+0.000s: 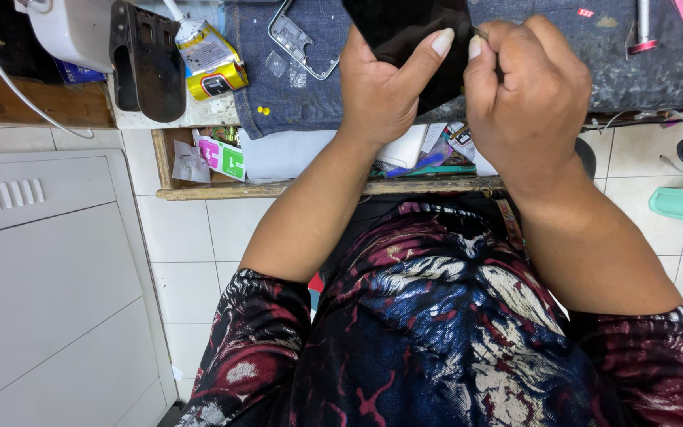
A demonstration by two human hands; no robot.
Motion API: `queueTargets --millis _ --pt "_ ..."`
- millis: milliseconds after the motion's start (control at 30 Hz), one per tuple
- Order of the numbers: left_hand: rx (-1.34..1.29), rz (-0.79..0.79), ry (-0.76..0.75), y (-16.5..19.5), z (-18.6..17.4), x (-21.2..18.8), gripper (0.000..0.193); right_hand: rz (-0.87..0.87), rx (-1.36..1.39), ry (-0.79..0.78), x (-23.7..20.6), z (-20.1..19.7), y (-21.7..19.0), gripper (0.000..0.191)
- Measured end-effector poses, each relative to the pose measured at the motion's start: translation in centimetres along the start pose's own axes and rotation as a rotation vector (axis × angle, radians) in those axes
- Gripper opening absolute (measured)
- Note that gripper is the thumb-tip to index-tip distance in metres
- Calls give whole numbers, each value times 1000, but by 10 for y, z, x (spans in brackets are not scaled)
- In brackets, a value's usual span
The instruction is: The person works on a disassembled smartphone on a cluttered workbench. They use a prying tool to separate the screen from the frame, then apply glue from a bottle to the edges of the device. Finally, they use a card to spread the glue along the seam.
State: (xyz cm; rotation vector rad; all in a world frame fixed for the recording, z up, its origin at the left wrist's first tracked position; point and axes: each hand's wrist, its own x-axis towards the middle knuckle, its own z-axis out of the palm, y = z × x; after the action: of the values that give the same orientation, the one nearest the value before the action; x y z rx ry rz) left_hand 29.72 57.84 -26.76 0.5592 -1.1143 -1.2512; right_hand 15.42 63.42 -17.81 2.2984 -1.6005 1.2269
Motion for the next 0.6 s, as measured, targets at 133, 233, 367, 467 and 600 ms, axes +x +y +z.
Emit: queueTargets --millis 133,233,367,467,600 --pt "-23 -16 5 0 0 1 25 8 57 7 -1 4 5 8" --pt "32 -21 2 0 -1 2 24 29 83 8 -1 5 8 6" --pt "54 -13 -5 0 1 5 24 50 118 2 -1 5 11 3" --pt "50 -18 -6 1 2 8 25 36 130 8 1 4 12 7" --pt "70 -20 -25 3 3 10 24 24 118 0 3 2 14 6"
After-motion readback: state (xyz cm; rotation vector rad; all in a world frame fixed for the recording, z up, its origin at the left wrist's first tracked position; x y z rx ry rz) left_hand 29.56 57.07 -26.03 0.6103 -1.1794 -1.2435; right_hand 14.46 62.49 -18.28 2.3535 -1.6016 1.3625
